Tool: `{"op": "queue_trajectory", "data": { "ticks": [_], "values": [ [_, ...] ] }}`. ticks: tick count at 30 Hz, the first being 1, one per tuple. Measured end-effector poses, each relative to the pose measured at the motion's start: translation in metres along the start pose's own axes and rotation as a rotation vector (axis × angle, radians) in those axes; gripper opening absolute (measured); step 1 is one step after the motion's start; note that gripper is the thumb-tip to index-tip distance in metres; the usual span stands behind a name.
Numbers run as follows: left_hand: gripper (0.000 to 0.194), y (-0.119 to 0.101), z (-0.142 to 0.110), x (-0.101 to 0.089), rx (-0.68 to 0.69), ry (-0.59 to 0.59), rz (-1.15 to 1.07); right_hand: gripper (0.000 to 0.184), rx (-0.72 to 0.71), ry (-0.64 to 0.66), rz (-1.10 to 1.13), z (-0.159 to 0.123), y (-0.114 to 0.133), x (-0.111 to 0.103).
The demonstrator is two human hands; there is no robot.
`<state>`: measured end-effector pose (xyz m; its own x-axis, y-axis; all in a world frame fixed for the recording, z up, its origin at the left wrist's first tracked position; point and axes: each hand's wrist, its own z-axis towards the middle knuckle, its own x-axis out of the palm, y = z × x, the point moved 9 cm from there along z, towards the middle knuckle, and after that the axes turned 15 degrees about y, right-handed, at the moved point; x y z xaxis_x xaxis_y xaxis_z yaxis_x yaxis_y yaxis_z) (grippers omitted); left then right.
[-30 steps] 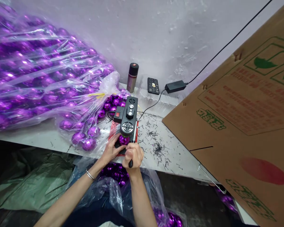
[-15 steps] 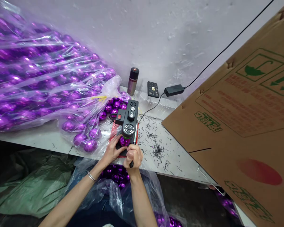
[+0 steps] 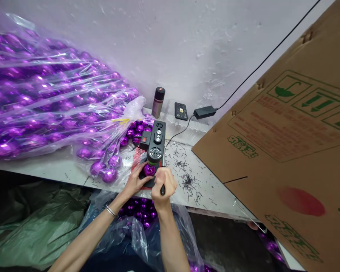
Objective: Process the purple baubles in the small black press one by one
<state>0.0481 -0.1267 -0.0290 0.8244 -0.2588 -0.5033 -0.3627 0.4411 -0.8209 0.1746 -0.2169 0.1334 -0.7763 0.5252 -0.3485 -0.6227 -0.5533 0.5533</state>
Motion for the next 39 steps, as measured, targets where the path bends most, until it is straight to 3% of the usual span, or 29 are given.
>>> {"op": "queue_trajectory", "data": {
  "ticks": [4, 8, 10, 12, 13, 15, 19, 21, 23, 28, 32, 36, 39],
  "values": [
    [0.063, -0.018, -0.032, -0.001, 0.097, -0.064, 0.069, 0.036, 0.092, 0.043, 0.051, 0.016, 0.007, -0.004],
    [0.074, -0.051, -0.095, 0.041, 0.374, 0.167, 0.170, 0.036, 0.067, 0.029, 0.020, 0.007, 0.007, -0.002],
    [0.082, -0.059, -0.119, 0.062, 0.416, 0.270, 0.206, 0.036, 0.045, 0.024, 0.011, 0.002, 0.006, -0.001],
    [0.074, -0.063, -0.124, 0.067, 0.404, 0.293, 0.209, 0.036, 0.035, 0.025, 0.012, -0.001, 0.004, 0.001],
    [0.062, -0.064, -0.118, 0.060, 0.392, 0.264, 0.199, 0.036, 0.031, 0.027, 0.015, -0.001, 0.004, 0.001],
    [0.038, -0.062, -0.087, 0.030, 0.334, 0.129, 0.178, 0.036, 0.023, 0.029, 0.021, 0.000, 0.005, 0.001],
    [0.042, -0.024, 0.006, -0.064, -0.023, -0.246, 0.232, 0.036, 0.025, 0.016, 0.017, 0.000, 0.006, 0.000],
    [0.049, 0.000, 0.044, -0.099, -0.207, -0.308, 0.299, 0.036, 0.025, 0.026, 0.012, 0.000, 0.006, 0.000],
    [0.056, 0.019, 0.070, -0.118, -0.356, -0.259, 0.403, 0.036, 0.014, 0.046, 0.003, 0.000, 0.007, 0.001],
    [0.056, 0.040, 0.084, -0.125, -0.544, -0.040, 0.650, 0.035, -0.007, 0.040, -0.012, -0.001, 0.007, 0.000],
    [0.054, 0.035, 0.085, -0.110, -0.461, 0.096, 0.715, 0.036, -0.006, 0.033, -0.008, 0.000, 0.007, 0.001],
    [0.053, 0.028, 0.088, -0.092, -0.328, 0.200, 0.594, 0.036, -0.004, 0.034, -0.008, 0.001, 0.008, 0.001],
    [0.051, 0.028, 0.084, -0.093, -0.339, 0.159, 0.320, 0.035, -0.019, 0.042, -0.005, 0.003, 0.010, 0.000]
  ]
}}
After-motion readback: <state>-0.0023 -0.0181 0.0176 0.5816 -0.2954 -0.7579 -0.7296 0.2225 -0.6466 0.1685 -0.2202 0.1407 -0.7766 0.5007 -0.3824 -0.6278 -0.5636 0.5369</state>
